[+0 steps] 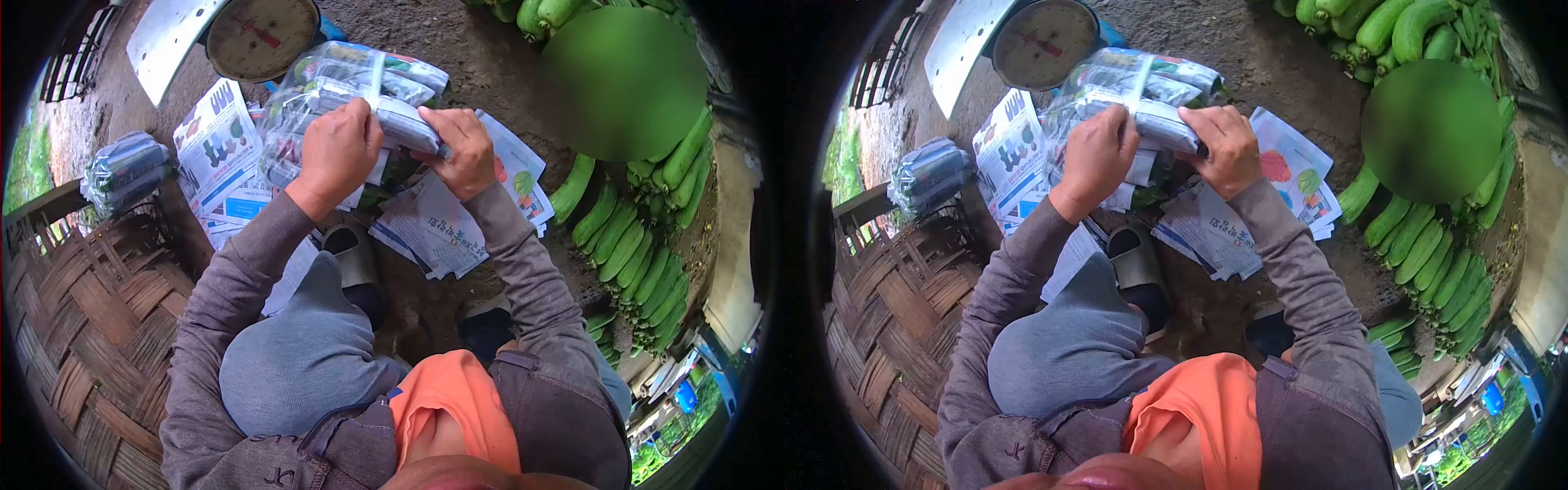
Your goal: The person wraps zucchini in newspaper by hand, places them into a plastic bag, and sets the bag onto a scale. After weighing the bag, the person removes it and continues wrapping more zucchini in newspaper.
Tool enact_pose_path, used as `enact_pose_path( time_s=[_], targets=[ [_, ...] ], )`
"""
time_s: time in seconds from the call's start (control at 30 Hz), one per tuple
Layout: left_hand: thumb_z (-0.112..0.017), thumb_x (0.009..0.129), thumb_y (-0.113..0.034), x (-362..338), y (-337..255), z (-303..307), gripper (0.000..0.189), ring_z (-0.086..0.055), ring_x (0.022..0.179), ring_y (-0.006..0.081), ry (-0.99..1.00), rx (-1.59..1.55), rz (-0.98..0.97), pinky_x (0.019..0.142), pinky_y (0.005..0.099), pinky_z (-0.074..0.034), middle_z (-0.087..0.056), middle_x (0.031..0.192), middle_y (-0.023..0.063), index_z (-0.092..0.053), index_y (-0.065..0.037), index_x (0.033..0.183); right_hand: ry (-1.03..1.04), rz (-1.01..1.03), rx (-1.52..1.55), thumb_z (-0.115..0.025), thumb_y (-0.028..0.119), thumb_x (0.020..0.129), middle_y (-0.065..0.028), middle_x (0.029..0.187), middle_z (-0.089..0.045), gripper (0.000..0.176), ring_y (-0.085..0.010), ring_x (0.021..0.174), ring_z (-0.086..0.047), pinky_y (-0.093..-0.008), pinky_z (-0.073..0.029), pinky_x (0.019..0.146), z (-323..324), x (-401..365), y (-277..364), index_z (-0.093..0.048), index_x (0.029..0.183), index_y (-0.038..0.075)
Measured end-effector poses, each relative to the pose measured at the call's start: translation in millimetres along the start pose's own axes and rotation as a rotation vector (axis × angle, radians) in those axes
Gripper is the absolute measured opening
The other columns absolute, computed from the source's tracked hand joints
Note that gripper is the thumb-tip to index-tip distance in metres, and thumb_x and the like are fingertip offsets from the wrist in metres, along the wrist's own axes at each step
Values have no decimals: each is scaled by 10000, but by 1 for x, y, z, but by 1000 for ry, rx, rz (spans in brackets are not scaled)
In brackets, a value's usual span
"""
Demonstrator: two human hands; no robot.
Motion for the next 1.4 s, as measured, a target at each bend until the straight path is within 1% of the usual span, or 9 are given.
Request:
enact_pose_path(
  time_s=[0.37, 0.53, 0.67, 0.7, 0.77, 0.9, 1.1, 1.23, 1.4],
  targets=[
    [-574, 830, -153, 6, 0, -14, 172, -568, 615, 361, 54, 15, 51, 565, 442, -435, -565, 667, 191, -517, -19, 737, -70, -122, 35, -769, 219, 590, -66, 1018, -561, 479, -264, 973, -527, -405, -426, 824, -21, 11, -17, -647, 1049, 152],
    [-614, 829, -106, -29, 22, -8, 144, -607, 615, 207, -43, -498, 267, 618, 319, -490, -619, 699, 56, -628, 1, 924, 28, -76, 42, -754, 461, 623, -89, 1204, -519, 537, -294, 1130, -450, -427, -344, 953, -9, 20, -26, -644, 1087, 212],
    [-596, 853, -94, -122, 110, 14, 415, -484, 1080, 175, -298, -482, 569, 903, 299, -397, -501, 1187, 79, -462, -36, 1242, 139, -78, 436, -581, 586, 786, -137, 1228, -531, 669, -274, 1175, -455, -389, -327, 1009, 2, 55, -56, -538, 1239, 95],
    [-594, 864, -197, -165, 156, -5, 453, -481, 1080, 189, -419, -673, 772, 931, 352, -367, -509, 1174, 51, -437, -71, 1270, 112, -142, 284, -584, 538, 812, -112, 1221, -542, 626, -253, 1169, -464, -382, -330, 1010, -4, 62, -82, -532, 1242, 85],
    [-564, 867, -414, -219, 176, -51, 526, -444, 1123, 196, -243, -1037, 1199, 970, 430, -307, -502, 1174, 39, -432, -114, 1279, 248, -505, 590, -553, 517, 854, -65, 1206, -550, 603, -167, 1084, -518, -317, -383, 954, -49, 76, -141, -523, 1244, 58],
    [-455, 798, -697, -242, 158, -137, 788, -376, 1210, 209, -69, -1643, 1361, 990, 478, -262, -422, 1315, 24, -338, -156, 1359, 713, -753, 681, -586, 523, 829, -94, 1139, -590, 594, -183, 1023, -557, -310, -432, 884, -133, 94, -163, -575, 1178, 42],
    [-506, 726, -738, -216, 152, -137, 953, -330, 1275, 243, -281, -1684, 1190, 1018, 445, -262, -335, 1402, 48, -253, -108, 1395, 1029, -1071, 684, -580, 542, 822, -88, 1017, -645, 551, -171, 847, -623, -325, -503, 773, -177, 74, -164, -615, 1097, 66],
    [-537, 780, -649, -204, 159, -134, 827, -342, 1270, 213, -336, -1834, 1025, 1033, 404, -268, -360, 1402, 30, -309, -129, 1381, 944, -1188, 944, -575, 480, 852, -83, 1038, -644, 522, -162, 851, -633, -327, -511, 778, -170, 55, -154, -569, 1154, 54],
    [-585, 790, -582, -211, 178, -127, 702, -439, 1195, 216, -359, -1833, 1102, 1036, 405, -275, -516, 1266, 30, -449, -109, 1291, 821, -1301, 1256, -640, 467, 803, -124, 1144, -600, 640, -225, 985, -608, -360, -488, 869, -170, 15, -143, -490, 1236, 19]
  ],
)
Point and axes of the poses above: each hand's wrist, its own x-axis towards the middle knuckle, its own z-axis out of the back of the hand, y = z × x, the point moved 9 cm from there along x, towards the middle knuckle
